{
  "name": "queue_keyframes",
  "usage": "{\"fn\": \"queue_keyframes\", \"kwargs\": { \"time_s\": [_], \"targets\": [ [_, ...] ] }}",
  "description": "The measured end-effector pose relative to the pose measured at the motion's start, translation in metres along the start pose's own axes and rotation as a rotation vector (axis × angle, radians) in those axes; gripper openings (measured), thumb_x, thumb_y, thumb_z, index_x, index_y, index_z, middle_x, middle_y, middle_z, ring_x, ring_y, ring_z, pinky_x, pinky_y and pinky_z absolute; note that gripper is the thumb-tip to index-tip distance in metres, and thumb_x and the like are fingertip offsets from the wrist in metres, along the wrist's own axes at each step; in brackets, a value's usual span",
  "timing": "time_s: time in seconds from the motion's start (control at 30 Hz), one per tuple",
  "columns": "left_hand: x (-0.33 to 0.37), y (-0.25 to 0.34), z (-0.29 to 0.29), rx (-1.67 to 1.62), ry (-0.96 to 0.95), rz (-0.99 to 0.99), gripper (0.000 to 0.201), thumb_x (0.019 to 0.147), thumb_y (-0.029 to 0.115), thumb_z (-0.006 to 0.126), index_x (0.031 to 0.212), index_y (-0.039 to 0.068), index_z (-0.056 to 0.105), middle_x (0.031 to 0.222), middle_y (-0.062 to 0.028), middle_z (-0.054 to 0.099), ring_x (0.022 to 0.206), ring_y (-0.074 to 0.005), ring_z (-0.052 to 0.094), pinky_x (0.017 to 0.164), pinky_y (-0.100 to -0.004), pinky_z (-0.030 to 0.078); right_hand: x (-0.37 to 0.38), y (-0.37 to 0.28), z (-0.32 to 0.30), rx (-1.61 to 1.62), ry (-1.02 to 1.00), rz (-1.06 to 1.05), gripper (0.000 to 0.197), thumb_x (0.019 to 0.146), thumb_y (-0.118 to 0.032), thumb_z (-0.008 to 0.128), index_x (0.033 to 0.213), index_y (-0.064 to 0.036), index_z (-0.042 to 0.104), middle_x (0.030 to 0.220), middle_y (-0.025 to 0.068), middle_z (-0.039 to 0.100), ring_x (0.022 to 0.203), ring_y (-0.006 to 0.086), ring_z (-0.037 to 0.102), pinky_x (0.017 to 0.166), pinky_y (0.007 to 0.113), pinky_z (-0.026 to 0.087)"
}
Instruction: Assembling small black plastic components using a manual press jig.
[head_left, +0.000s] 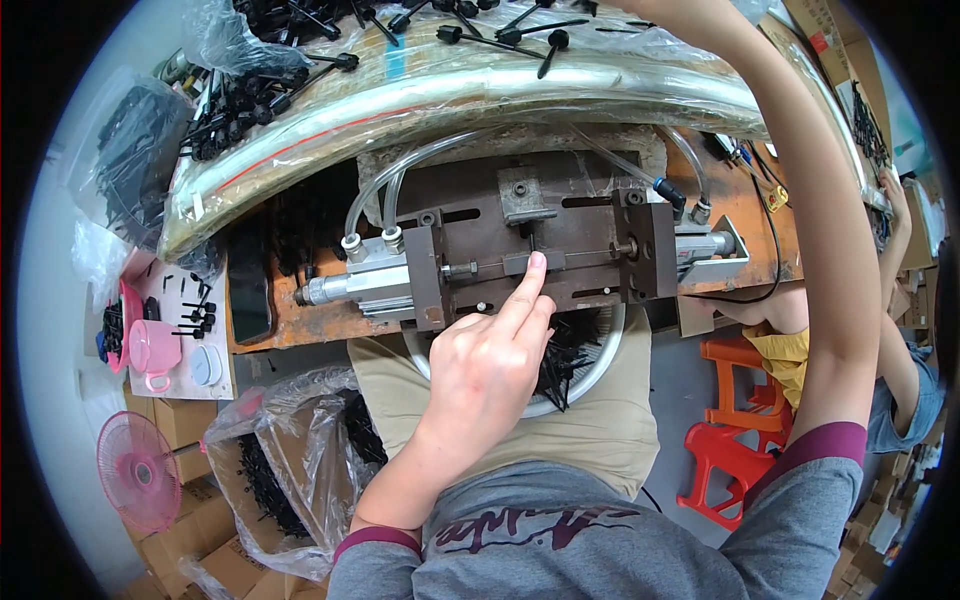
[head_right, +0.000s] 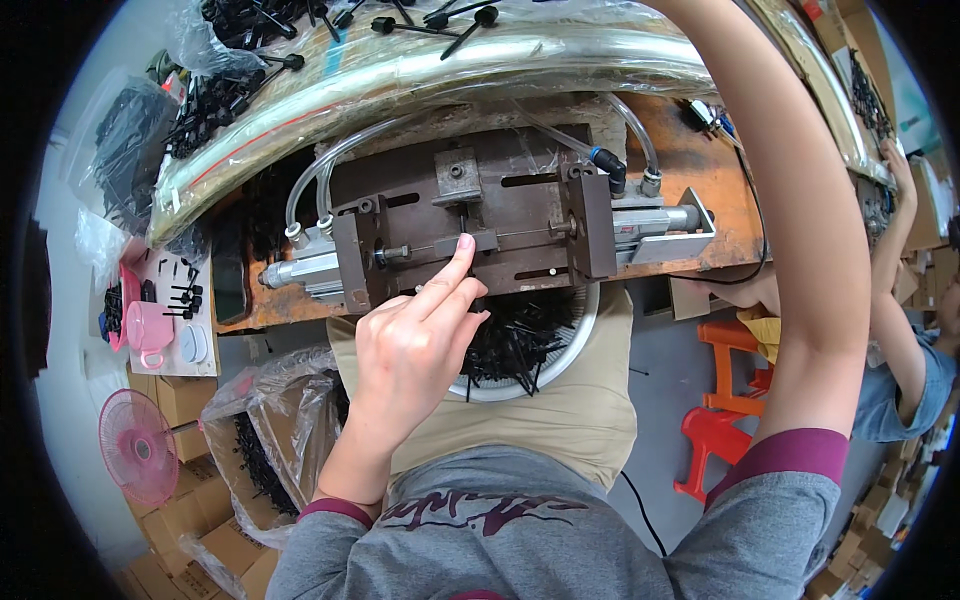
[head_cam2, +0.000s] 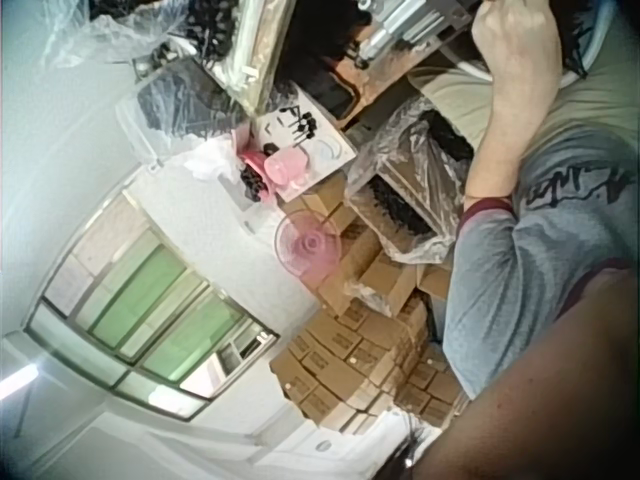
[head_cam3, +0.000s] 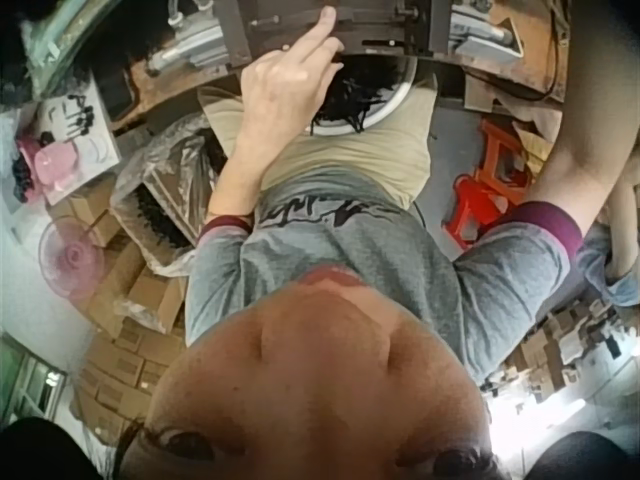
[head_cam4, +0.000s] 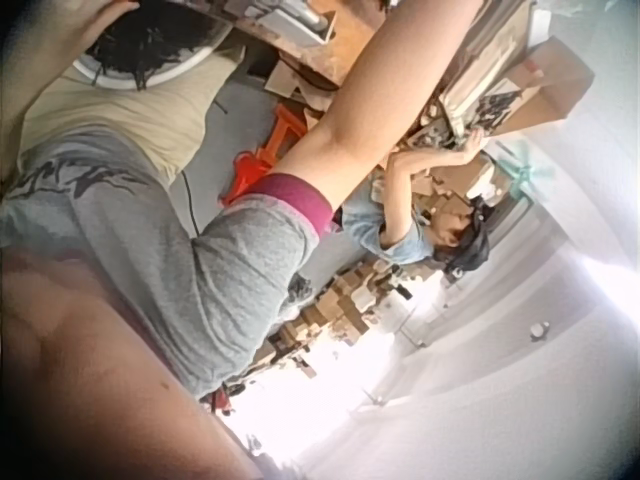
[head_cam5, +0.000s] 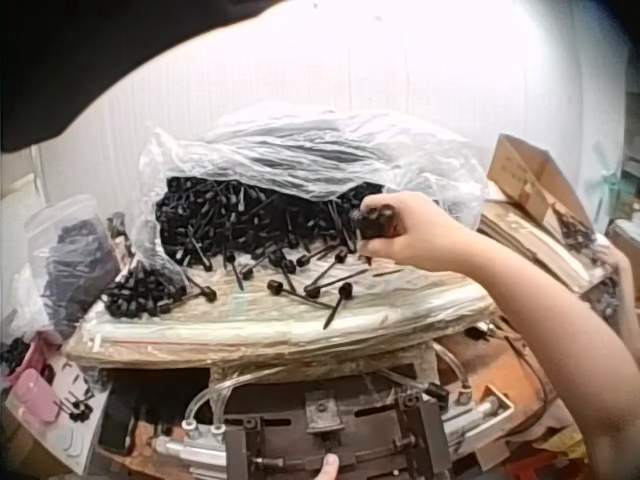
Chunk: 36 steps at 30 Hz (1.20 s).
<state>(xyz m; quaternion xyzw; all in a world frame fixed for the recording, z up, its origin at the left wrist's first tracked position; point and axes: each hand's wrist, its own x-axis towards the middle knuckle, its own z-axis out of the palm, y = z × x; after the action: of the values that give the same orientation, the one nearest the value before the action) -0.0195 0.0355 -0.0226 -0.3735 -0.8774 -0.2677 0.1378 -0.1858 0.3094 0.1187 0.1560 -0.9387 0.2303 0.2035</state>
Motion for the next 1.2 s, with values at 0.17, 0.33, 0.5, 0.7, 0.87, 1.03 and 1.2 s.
{"fn": "queue_keyframes", "kwargs": {
  "time_s": [0.17, 0.33, 0.5, 0.7, 0.87, 1.03, 1.2],
  "targets": [
    [-0.001, 0.001, -0.01, -0.057, -0.03, 0.045, 0.029, 0.07, 0.013, 0.082, 0.095, 0.004, 0.07, 0.125, -0.0118, 0.068, 0.062, -0.0194, 0.066, 0.059, -0.0276, 0.052, -0.026, -0.004, -0.009, 0.492, 0.189, 0.267, 0.024, 0.084, -0.01, 0.075, 0.104, -0.0015, 0.066, 0.086, 0.006, 0.069, 0.07, 0.0154, 0.065, 0.065, 0.03, 0.054],
    [-0.005, 0.008, -0.034, -0.396, -0.038, -0.009, 0.041, 0.071, 0.017, 0.086, 0.107, 0.005, 0.072, 0.123, -0.0144, 0.069, 0.073, -0.0164, 0.071, 0.065, -0.0266, 0.057, -0.087, -0.045, 0.013, 0.326, 0.364, 0.021, 0.017, 0.093, -0.009, 0.069, 0.108, -0.0003, 0.072, 0.094, 0.0038, 0.072, 0.079, 0.009, 0.063, 0.073, 0.023, 0.05],
    [0.005, 0.006, -0.034, -0.593, 0.208, -0.098, 0.056, 0.069, 0.004, 0.088, 0.121, -0.002, 0.067, 0.112, -0.0169, 0.069, 0.092, -0.021, 0.071, 0.078, -0.0304, 0.062, -0.13, -0.071, 0.047, -0.124, 0.458, -0.617, 0.029, 0.07, 0.002, 0.07, 0.099, 0.0034, 0.066, 0.098, 0.0166, 0.07, 0.072, 0.0246, 0.065, 0.068, 0.03, 0.055],
    [0.008, 0.008, -0.029, -0.828, 0.249, -0.093, 0.056, 0.069, -0.003, 0.086, 0.12, -0.006, 0.064, 0.109, -0.0164, 0.068, 0.094, -0.0227, 0.07, 0.082, -0.0335, 0.063, -0.167, -0.094, 0.078, -0.309, 0.457, -0.719, 0.018, 0.076, -0.008, 0.066, 0.089, 0.0051, 0.067, 0.099, 0.022, 0.069, 0.064, 0.021, 0.06, 0.057, 0.028, 0.053],
    [0.001, 0.007, -0.034, -0.698, 0.229, -0.05, 0.046, 0.066, -0.005, 0.086, 0.109, -0.005, 0.069, 0.103, -0.0159, 0.07, 0.091, -0.0205, 0.07, 0.077, -0.0296, 0.061, -0.181, -0.097, 0.085, -0.229, 0.443, -0.671, 0.019, 0.076, -0.006, 0.066, 0.091, 0.0051, 0.069, 0.102, 0.0209, 0.07, 0.067, 0.0212, 0.06, 0.06, 0.028, 0.055],
    [-0.008, 0.005, -0.032, -0.517, 0.187, -0.075, 0.043, 0.064, -0.002, 0.085, 0.105, -0.001, 0.073, 0.106, -0.0147, 0.07, 0.091, -0.0216, 0.067, 0.075, -0.0328, 0.057, -0.197, -0.09, 0.074, -0.217, 0.404, -0.551, 0.028, 0.073, -0.005, 0.069, 0.099, 0.0061, 0.07, 0.108, 0.0205, 0.071, 0.074, 0.0224, 0.063, 0.066, 0.031, 0.055],
    [-0.012, 0.0, -0.005, -0.24, 0.138, 0.033, 0.036, 0.068, -0.001, 0.08, 0.103, -0.002, 0.072, 0.121, -0.0173, 0.067, 0.093, -0.0251, 0.067, 0.079, -0.0366, 0.056, -0.21, -0.087, 0.074, -0.051, 0.472, -0.41, 0.035, 0.077, 0.002, 0.078, 0.109, 0.0022, 0.066, 0.115, 0.0204, 0.068, 0.079, 0.0248, 0.067, 0.064, 0.031, 0.053]
  ]
}}
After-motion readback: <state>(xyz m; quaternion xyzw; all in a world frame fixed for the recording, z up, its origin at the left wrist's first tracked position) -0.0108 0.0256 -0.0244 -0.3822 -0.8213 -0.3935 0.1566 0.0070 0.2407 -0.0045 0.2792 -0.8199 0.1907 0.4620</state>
